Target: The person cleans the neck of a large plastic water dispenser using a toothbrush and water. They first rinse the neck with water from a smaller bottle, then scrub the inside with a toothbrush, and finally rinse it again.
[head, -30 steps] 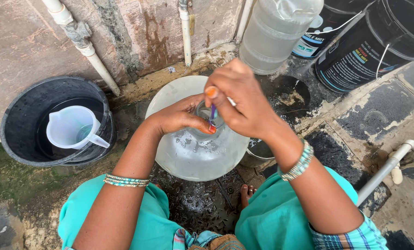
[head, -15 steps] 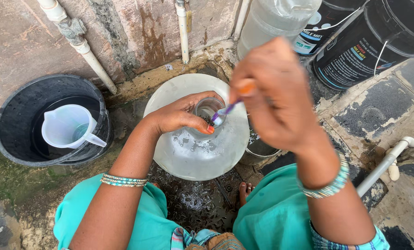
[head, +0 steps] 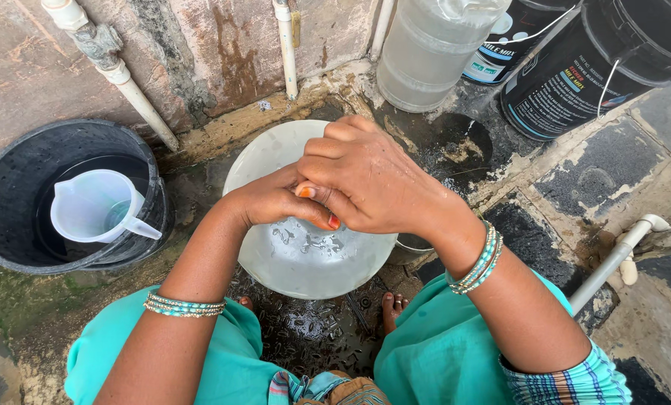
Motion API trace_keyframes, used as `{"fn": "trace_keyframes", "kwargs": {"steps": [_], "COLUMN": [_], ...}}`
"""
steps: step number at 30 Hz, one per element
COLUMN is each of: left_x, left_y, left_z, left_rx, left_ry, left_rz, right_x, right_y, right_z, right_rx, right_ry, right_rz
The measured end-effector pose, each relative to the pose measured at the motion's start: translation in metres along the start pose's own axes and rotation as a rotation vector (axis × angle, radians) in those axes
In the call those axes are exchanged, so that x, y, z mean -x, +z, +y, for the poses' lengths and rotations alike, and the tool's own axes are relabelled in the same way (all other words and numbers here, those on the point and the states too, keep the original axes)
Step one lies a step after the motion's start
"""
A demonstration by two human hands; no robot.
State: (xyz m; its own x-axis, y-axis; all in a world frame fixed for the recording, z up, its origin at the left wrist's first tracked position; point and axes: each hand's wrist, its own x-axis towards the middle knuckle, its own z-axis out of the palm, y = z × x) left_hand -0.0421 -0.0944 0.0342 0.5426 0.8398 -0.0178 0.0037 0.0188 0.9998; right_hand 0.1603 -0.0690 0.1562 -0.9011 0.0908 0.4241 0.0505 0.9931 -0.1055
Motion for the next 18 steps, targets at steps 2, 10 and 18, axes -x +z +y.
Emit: {"fn": "trace_keyframes", "kwargs": {"steps": [2,10,18], "left_x": [0.0,0.002,0.003], "left_y": [0.0,0.007,0.007], "left_z": [0.001,0.014,0.02], "left_rx": [-0.029,-0.006,0.048], "left_ry": [0.016,-0.075,-0.058], "left_rz": [0.011,0.022,0.083], "right_x": [-0.003,-0.009,-0.004], "right_y": [0.003,0.004,0.023], "right_z": [-0.002,0.007,0.004], "right_rx": [0.07,-0.065,-0.523], "right_ry": [-0.054,0.132,0.654], "right_rz": [0.058,0.06,0.308]}}
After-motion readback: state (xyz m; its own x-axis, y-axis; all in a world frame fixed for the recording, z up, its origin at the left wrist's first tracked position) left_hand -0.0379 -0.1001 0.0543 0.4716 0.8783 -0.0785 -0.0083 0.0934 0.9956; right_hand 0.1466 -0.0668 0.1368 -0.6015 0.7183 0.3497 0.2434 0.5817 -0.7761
